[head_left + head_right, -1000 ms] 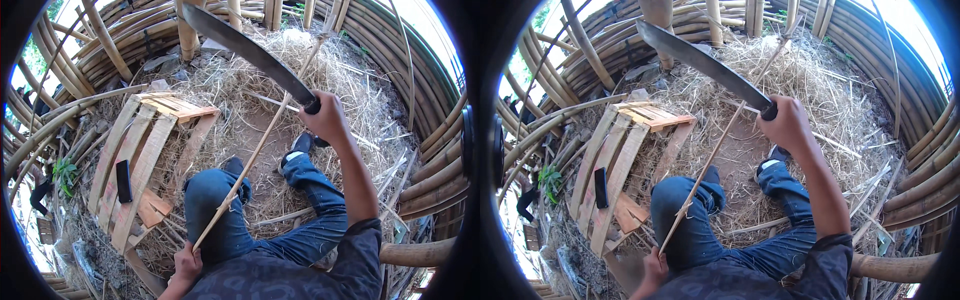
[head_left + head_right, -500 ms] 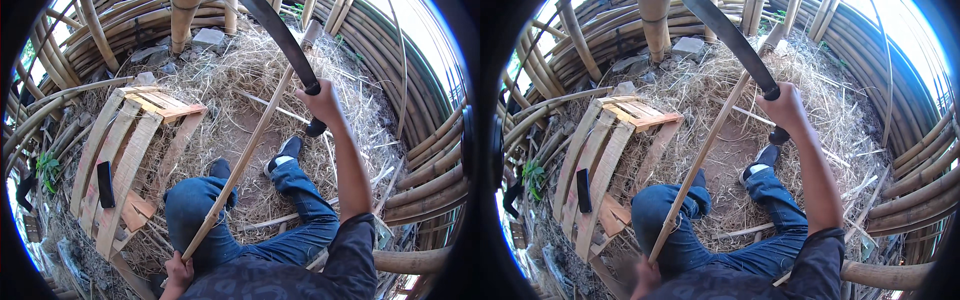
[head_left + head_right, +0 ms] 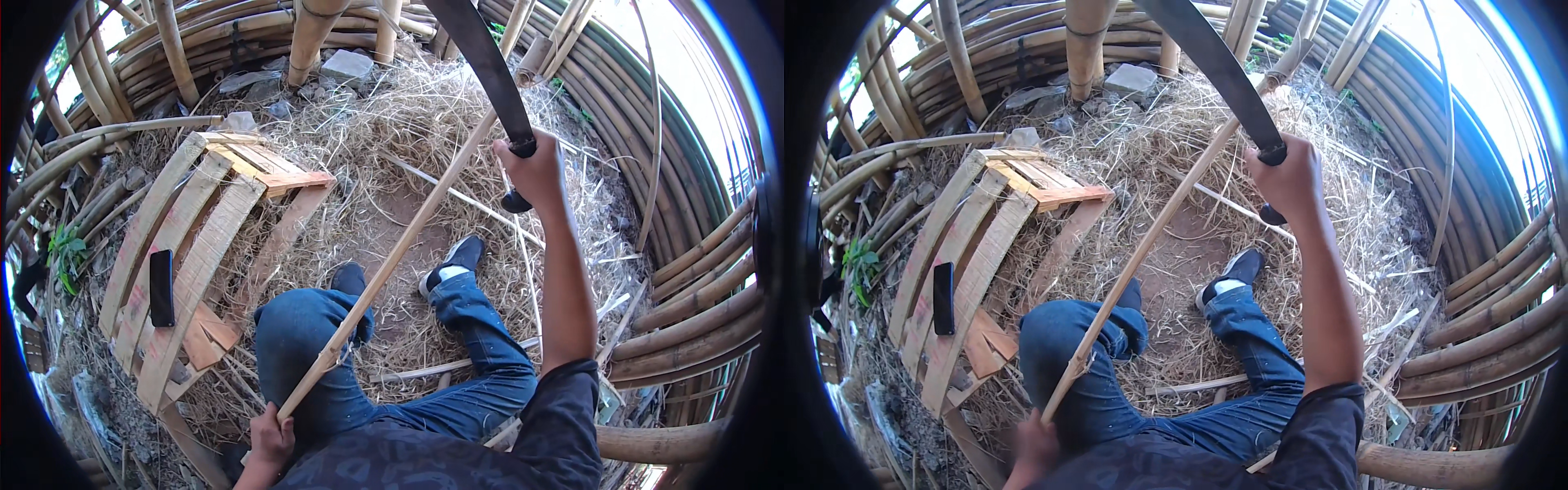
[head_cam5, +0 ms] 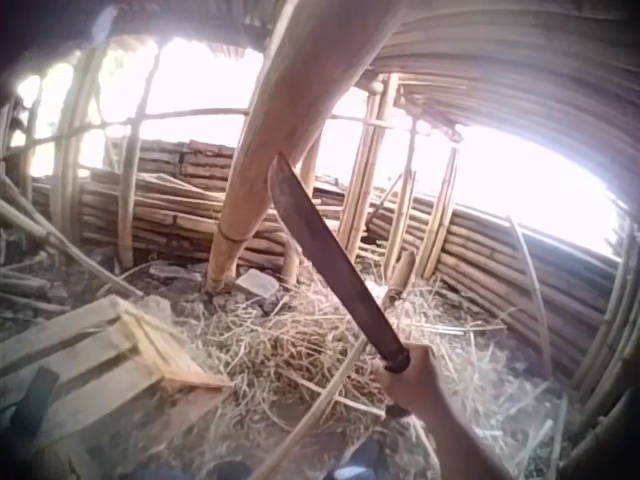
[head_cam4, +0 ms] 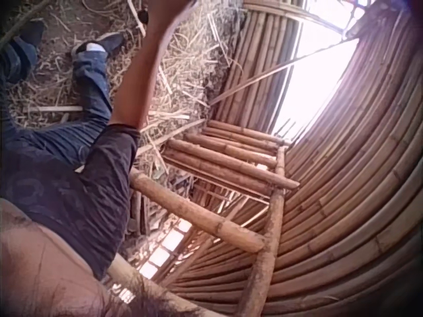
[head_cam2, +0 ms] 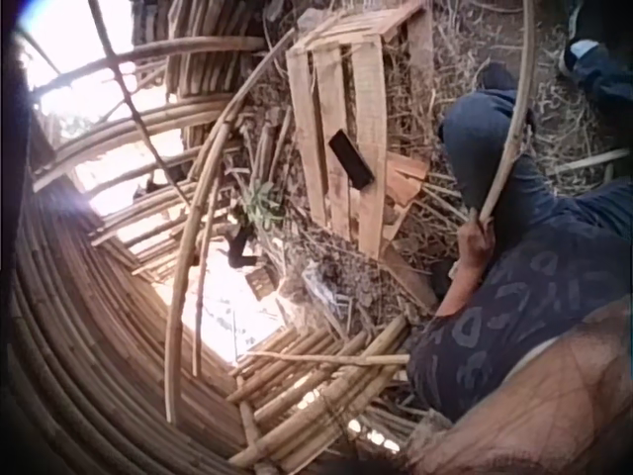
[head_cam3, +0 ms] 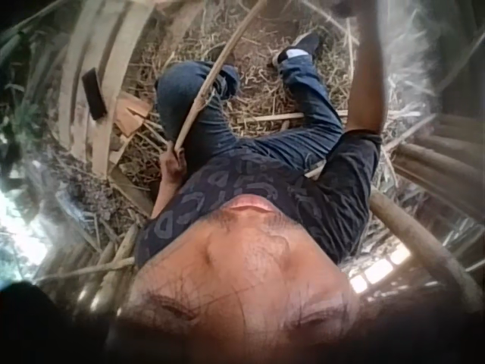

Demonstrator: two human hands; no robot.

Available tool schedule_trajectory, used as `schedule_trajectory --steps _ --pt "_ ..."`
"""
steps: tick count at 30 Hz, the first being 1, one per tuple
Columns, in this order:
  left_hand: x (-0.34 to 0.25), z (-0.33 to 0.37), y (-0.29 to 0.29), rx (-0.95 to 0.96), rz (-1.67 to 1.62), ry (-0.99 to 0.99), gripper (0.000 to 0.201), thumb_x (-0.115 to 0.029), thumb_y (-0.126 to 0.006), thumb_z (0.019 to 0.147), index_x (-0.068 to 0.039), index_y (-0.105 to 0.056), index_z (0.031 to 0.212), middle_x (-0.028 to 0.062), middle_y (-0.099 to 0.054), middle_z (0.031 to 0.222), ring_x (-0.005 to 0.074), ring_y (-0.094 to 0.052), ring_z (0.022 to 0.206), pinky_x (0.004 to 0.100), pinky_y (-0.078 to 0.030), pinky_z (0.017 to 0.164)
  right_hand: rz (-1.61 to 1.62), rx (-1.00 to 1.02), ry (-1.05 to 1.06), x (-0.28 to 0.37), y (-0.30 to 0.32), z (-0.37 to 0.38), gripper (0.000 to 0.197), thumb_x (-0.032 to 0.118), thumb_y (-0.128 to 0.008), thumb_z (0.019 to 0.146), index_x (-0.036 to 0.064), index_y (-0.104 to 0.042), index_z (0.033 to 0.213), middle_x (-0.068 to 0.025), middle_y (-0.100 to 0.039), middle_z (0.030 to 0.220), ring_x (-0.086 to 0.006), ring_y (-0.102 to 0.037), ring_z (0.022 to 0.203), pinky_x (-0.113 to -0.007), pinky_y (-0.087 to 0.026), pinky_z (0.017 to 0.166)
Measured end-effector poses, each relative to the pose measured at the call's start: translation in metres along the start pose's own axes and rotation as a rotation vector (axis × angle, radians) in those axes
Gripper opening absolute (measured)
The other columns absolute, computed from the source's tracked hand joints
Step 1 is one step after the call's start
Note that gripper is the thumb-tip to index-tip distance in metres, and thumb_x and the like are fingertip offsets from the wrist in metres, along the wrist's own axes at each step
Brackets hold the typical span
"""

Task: The person uses a large blade to shave and thin out a strip of bamboo by drawing the blade repeatedly along the wood surface while holding the strip by hand.

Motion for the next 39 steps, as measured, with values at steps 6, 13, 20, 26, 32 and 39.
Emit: schedule_trajectory --steps 6,13,20,26,32,39 --pt "0.009 -0.004 -0.006 -0.036 -0.001 -0.049 0.046 -0.041 -0.049 0.093 0.001 -0.046 0.075 0.0239 -0.047 0.054 0.0478 -0.053 0.055 0.0491 -0.041 0.048 -0.014 0.023 -0.014 -0.001 -0.001 -0.013 0.017 0.014 -0.067 0.074 -0.0028 -0.065 0.074 -0.0140 -0.062 0.060 -0.0237 -0.063 0.056 -0.036 -0.049 0.057" --pt "0.012 -0.002 -0.010 -0.020 -0.002 -0.038 0.047 -0.040 -0.051 0.092 0.004 -0.048 0.078 0.0243 -0.048 0.055 0.0479 -0.053 0.056 0.0488 -0.041 0.049 0.051 0.067 -0.086 -0.026 -0.018 -0.027 0.016 0.010 -0.065 0.070 -0.0045 -0.060 0.069 -0.0145 -0.061 0.061 -0.0239 -0.062 0.055 -0.036 -0.047 0.055" --pt "0.015 -0.003 -0.004 -0.005 0.045 -0.031 0.044 -0.038 -0.052 0.092 0.005 -0.050 0.079 0.0236 -0.049 0.054 0.0466 -0.053 0.054 0.0485 -0.041 0.049 0.215 0.133 -0.241 -0.050 -0.035 -0.043 0.014 0.009 -0.065 0.069 -0.0018 -0.057 0.065 -0.0083 -0.058 0.057 -0.0169 -0.057 0.052 -0.033 -0.045 0.052" --pt "0.009 0.003 0.000 0.052 0.099 -0.104 0.043 -0.037 -0.052 0.092 0.004 -0.053 0.081 0.0225 -0.049 0.054 0.0455 -0.053 0.053 0.0484 -0.041 0.048 0.271 0.139 -0.323 -0.073 -0.023 -0.070 0.015 0.008 -0.064 0.070 0.0003 -0.053 0.062 -0.0039 -0.054 0.053 -0.0122 -0.055 0.046 -0.030 -0.043 0.044" --pt "0.002 0.008 0.000 0.085 0.106 -0.193 0.046 -0.041 -0.049 0.093 0.003 -0.054 0.080 0.0223 -0.049 0.054 0.0452 -0.054 0.054 0.0480 -0.041 0.048 0.321 0.082 -0.370 -0.095 0.006 -0.096 0.013 0.005 -0.063 0.071 -0.0010 -0.054 0.064 -0.0047 -0.055 0.052 -0.0129 -0.056 0.045 -0.030 -0.045 0.043" --pt "-0.007 0.014 -0.002 0.134 0.117 -0.180 0.047 -0.043 -0.048 0.093 0.002 -0.054 0.082 0.0224 -0.051 0.055 0.0449 -0.055 0.055 0.0476 -0.042 0.049 0.301 0.125 -0.461 -0.122 0.018 -0.124 0.013 0.002 -0.060 0.073 -0.0021 -0.053 0.064 -0.0063 -0.055 0.053 -0.0139 -0.056 0.045 -0.030 -0.044 0.043"
Point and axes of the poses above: each hand's wrist, its own z-axis towards the middle knuckle, its own y-axis out of the back of the hand, x = y × z, the point moved 7 cm from there along z, towards the middle knuckle
